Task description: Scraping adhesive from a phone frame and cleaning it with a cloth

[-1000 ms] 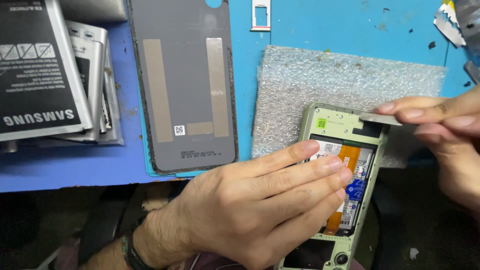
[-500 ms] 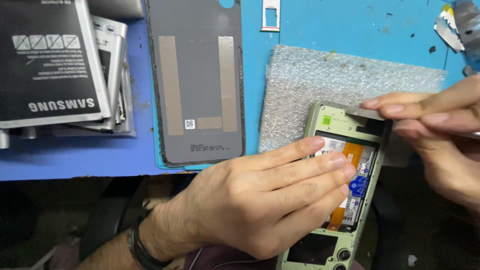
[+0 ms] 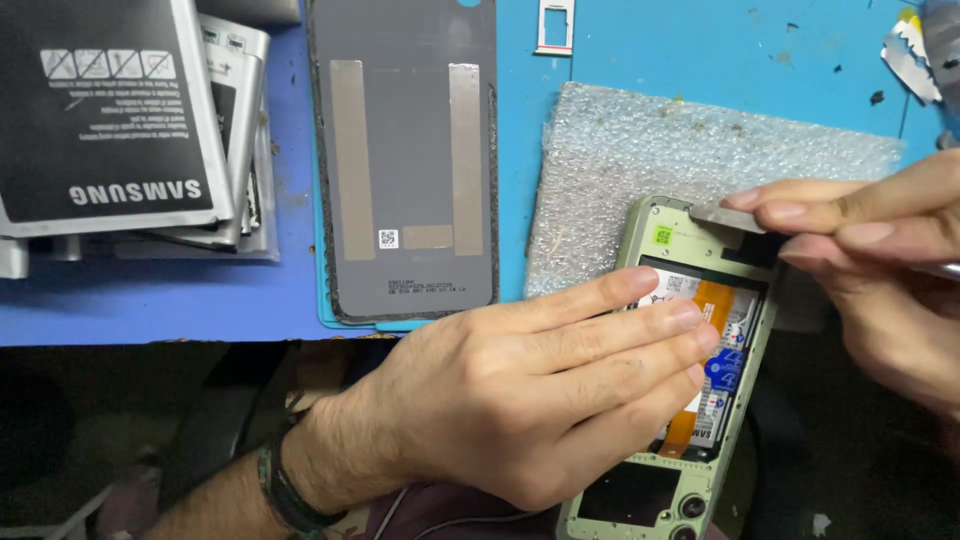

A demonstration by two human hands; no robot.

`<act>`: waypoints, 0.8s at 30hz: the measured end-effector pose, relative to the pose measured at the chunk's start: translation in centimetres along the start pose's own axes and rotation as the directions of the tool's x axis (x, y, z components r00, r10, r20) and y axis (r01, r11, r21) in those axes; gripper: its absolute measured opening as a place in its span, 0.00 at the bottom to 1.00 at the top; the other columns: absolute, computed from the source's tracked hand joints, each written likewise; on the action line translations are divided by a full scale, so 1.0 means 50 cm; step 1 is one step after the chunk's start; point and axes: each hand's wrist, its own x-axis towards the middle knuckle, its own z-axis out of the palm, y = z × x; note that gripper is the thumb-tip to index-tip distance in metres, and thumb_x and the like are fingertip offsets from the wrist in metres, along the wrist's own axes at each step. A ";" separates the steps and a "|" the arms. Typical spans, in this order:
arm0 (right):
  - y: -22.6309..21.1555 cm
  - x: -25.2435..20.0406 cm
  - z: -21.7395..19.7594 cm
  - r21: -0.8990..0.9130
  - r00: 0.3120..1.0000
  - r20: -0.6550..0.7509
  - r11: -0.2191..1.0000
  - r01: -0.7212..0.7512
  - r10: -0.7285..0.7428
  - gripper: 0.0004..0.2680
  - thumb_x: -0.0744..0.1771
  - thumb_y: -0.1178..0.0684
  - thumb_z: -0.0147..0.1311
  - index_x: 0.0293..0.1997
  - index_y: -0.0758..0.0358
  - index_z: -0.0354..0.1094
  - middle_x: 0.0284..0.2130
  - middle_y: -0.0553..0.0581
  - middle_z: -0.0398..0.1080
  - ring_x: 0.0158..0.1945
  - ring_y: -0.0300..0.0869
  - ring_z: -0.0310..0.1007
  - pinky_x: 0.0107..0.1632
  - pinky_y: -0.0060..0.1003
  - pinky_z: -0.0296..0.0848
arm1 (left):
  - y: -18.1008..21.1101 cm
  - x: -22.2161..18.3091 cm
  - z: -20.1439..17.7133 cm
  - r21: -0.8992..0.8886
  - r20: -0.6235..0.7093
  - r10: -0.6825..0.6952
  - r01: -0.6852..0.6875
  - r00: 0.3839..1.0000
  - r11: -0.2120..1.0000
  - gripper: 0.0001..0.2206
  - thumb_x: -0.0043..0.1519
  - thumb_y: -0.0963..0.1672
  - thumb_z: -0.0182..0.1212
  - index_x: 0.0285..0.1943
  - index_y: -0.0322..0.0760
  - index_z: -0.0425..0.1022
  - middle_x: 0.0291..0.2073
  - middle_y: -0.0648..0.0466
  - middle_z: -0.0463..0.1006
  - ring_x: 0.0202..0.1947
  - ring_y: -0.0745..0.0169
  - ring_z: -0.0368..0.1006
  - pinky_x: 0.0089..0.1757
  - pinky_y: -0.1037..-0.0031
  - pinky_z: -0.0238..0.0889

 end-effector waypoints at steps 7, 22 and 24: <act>0.024 -0.024 0.000 -0.008 0.990 -0.012 0.990 0.138 -0.138 0.08 0.75 0.62 0.42 0.52 0.79 0.68 0.60 0.77 0.73 0.65 0.60 0.78 0.74 0.49 0.77 | 0.002 0.000 0.002 0.000 -0.012 -0.002 0.002 1.000 1.000 0.10 0.75 0.35 0.57 0.57 0.19 0.84 0.59 0.39 0.82 0.61 0.47 0.82 0.68 0.50 0.74; 0.104 -0.059 -0.012 -0.049 0.961 -0.079 0.964 0.263 -0.266 0.02 0.80 0.62 0.44 0.60 0.63 0.59 0.54 0.68 0.70 0.68 0.66 0.82 0.77 0.56 0.84 | 0.002 -0.010 0.000 0.087 -0.026 0.069 -0.066 0.997 0.994 0.09 0.76 0.35 0.58 0.57 0.19 0.84 0.59 0.37 0.81 0.62 0.44 0.83 0.67 0.49 0.77; 0.025 -0.001 0.000 -0.088 0.995 0.076 0.994 0.064 -0.057 0.07 0.74 0.62 0.48 0.54 0.73 0.72 0.62 0.66 0.73 0.68 0.49 0.74 0.73 0.40 0.72 | 0.001 -0.004 -0.002 0.108 -0.003 0.082 -0.081 0.997 0.991 0.10 0.76 0.35 0.55 0.57 0.20 0.83 0.58 0.37 0.83 0.62 0.44 0.83 0.66 0.50 0.77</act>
